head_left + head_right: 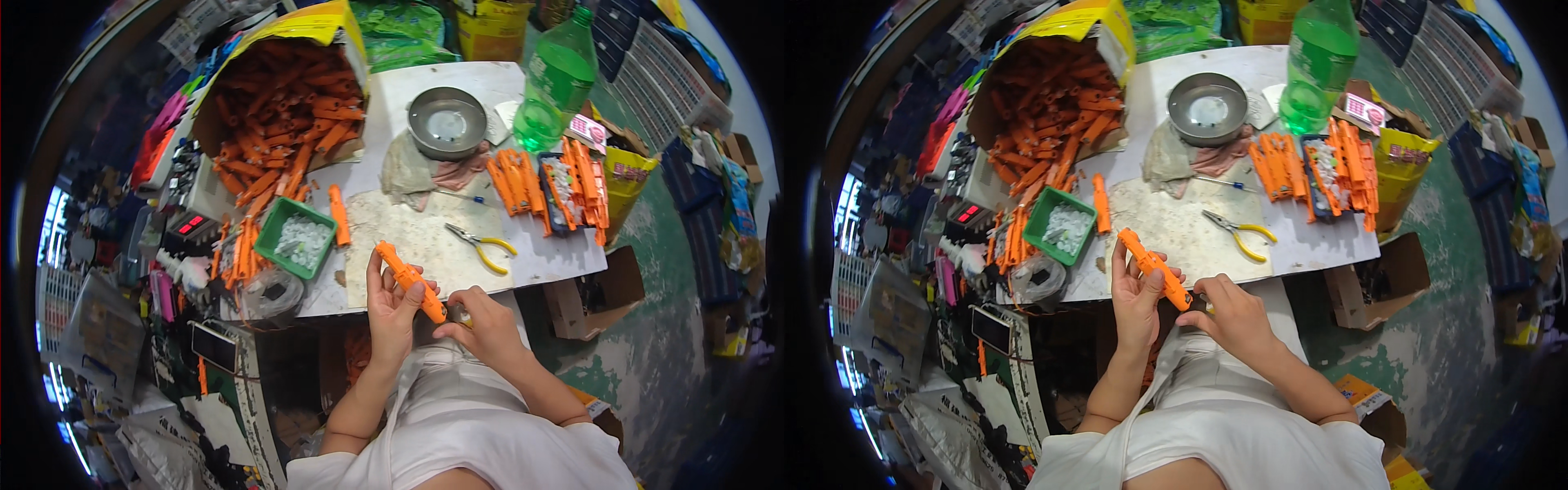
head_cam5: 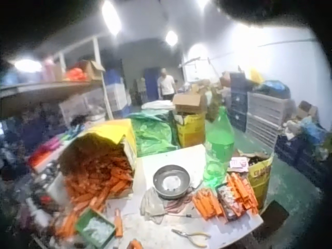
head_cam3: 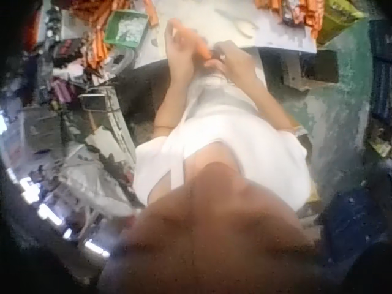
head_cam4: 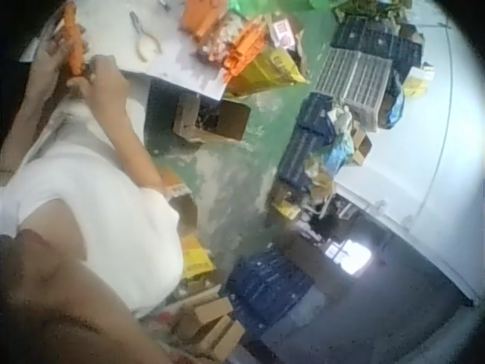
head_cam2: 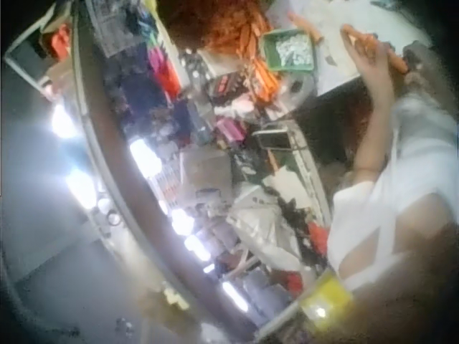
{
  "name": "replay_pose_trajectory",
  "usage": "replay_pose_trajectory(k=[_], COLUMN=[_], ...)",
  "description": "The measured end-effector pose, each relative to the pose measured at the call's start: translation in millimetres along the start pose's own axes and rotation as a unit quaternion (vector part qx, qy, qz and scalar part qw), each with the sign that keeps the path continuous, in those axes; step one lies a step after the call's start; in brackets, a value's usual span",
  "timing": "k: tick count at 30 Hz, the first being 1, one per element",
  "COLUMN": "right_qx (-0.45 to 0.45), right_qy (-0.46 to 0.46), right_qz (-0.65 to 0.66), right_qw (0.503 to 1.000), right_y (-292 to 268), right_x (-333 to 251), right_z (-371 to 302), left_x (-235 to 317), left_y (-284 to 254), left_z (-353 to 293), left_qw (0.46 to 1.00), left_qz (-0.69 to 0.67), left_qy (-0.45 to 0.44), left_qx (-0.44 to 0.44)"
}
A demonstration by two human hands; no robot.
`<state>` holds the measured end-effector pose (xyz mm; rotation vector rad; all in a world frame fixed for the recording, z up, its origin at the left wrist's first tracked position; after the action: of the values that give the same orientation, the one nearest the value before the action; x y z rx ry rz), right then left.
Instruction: The person assembles orange plastic components at a cluttered workbench. They use a screwdriver to manipulate internal parts and pliers to cut or adjust small white pieces, then insert these into the orange housing. The person handles the items one at a time, repeating the process for multiple units.
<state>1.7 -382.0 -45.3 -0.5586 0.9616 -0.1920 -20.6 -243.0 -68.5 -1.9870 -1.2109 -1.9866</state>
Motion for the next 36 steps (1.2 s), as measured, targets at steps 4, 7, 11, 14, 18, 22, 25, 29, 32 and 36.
replay_pose_trajectory(k=[4, 7, 11, 14, 18, 22, 25, 29, 32, 36], right_qx=[0.007, 0.034, 0.061, 0.071, 0.087, 0.139, 0.164, 0.127, 0.095, 0.093], right_qy=[-0.054, -0.071, -0.094, -0.107, -0.084, -0.017, 0.009, 0.048, 0.071, 0.081], right_qz=[-0.063, -0.088, -0.095, -0.105, -0.097, -0.118, -0.157, -0.248, -0.253, -0.237], right_qw=[0.997, 0.993, 0.989, 0.986, 0.988, 0.983, 0.974, 0.959, 0.960, 0.964], right_y=[20, 25, 22, 23, 21, 2, -8, -1, 7, 8], right_x=[-12, -13, -10, -5, 7, 40, 70, 115, 122, 124], right_z=[4, 6, 6, 5, 10, 51, 93, 125, 125, 123], left_x=[6, 7, 1, -7, -8, 3, -2, -3, -2, -2], left_y=[-6, -8, -6, -4, -3, -13, -23, -22, -23, -19], left_z=[1, 3, 6, 11, 15, 30, 39, 42, 40, 39], left_qw=[0.999, 0.998, 0.999, 0.999, 0.995, 0.923, 0.832, 0.845, 0.850, 0.840], left_qz=[0.015, 0.022, 0.021, 0.024, 0.062, 0.236, 0.391, 0.376, 0.370, 0.386], left_qy=[0.035, 0.056, 0.042, 0.029, 0.072, 0.302, 0.388, 0.375, 0.370, 0.377], left_qx=[0.017, 0.027, 0.025, 0.020, 0.000, 0.032, 0.069, 0.059, 0.061, 0.050])
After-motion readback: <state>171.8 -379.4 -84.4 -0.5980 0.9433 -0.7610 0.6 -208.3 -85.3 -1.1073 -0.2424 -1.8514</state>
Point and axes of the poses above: each hand's wrist, its own z-axis towards the middle knuckle, its own y-axis out of the palm, x = y × z, the point moved 8 cm from there along z, towards the middle knuckle, and after that the axes turned 13 degrees about x, right-handed, at the moved point
